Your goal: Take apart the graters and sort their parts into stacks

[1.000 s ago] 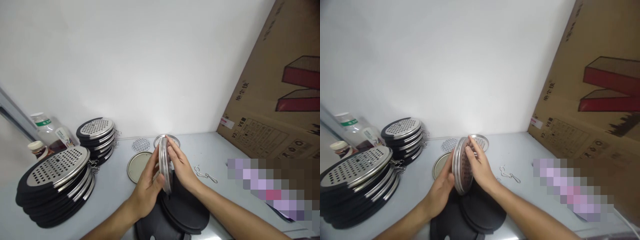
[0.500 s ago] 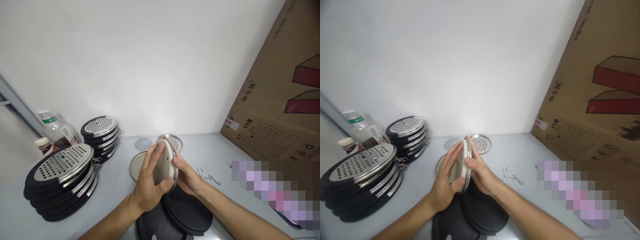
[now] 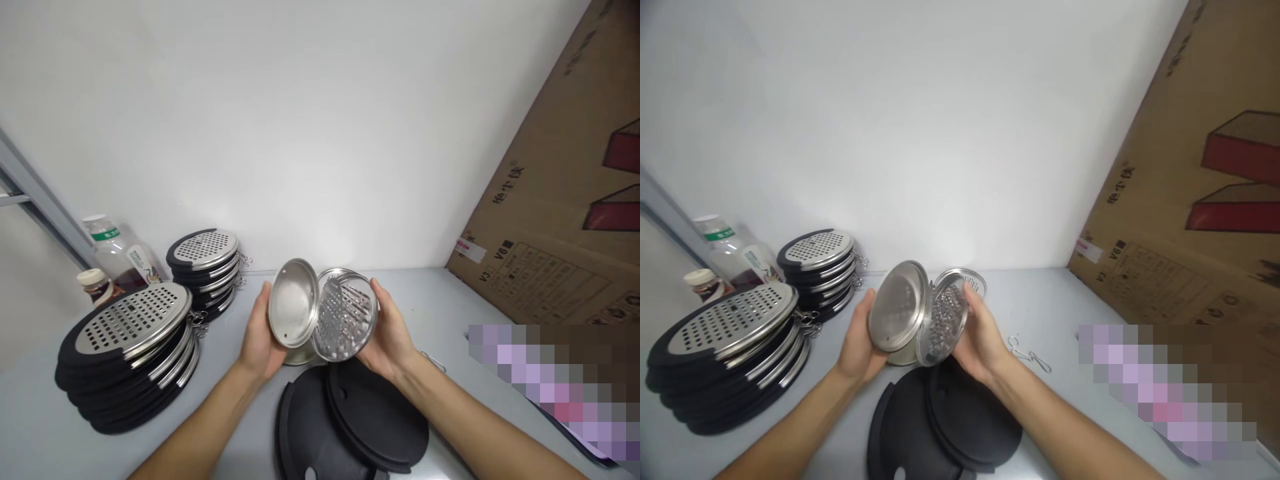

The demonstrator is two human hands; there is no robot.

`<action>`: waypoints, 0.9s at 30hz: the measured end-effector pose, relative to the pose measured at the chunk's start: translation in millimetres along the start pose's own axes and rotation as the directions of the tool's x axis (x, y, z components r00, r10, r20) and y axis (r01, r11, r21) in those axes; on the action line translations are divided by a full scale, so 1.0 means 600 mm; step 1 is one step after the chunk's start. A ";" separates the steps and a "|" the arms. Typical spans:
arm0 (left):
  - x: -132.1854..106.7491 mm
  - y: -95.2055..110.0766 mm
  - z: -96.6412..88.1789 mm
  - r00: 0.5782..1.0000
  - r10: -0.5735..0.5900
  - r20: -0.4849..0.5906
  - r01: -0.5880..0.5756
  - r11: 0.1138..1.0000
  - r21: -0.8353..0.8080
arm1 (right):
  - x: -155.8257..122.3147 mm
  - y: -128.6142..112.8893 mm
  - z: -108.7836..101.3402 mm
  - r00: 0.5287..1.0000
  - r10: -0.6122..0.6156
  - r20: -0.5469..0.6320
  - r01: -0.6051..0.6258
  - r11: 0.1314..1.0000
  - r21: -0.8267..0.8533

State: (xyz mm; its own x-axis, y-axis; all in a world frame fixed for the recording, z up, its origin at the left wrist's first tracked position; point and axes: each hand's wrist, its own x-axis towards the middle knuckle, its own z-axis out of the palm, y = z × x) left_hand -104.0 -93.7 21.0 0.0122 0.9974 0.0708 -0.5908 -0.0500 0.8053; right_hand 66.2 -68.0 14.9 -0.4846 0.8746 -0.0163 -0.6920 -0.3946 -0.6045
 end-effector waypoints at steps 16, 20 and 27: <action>0.069 0.024 -0.089 0.836 0.063 -0.545 0.018 0.990 0.142 | 0.040 -0.038 -0.061 0.945 0.151 -0.289 -0.173 0.983 -0.052; 0.074 0.028 -0.116 0.837 0.207 -0.507 0.011 0.919 0.394 | 0.043 -0.086 -0.080 0.953 0.004 -0.304 -0.036 0.994 -0.100; 0.073 0.010 -0.141 0.920 0.264 -0.290 0.074 0.610 0.789 | 0.056 -0.135 -0.117 0.901 -0.189 -0.392 0.142 0.979 -0.146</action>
State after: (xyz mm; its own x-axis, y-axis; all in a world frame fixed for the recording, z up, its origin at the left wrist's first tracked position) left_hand -175.5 -46.2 -21.1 -0.3789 0.9193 0.1066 0.2769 0.0027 0.9609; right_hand 143.6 13.0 7.7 -0.0960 0.9724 -0.2125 -0.6680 -0.2212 -0.7105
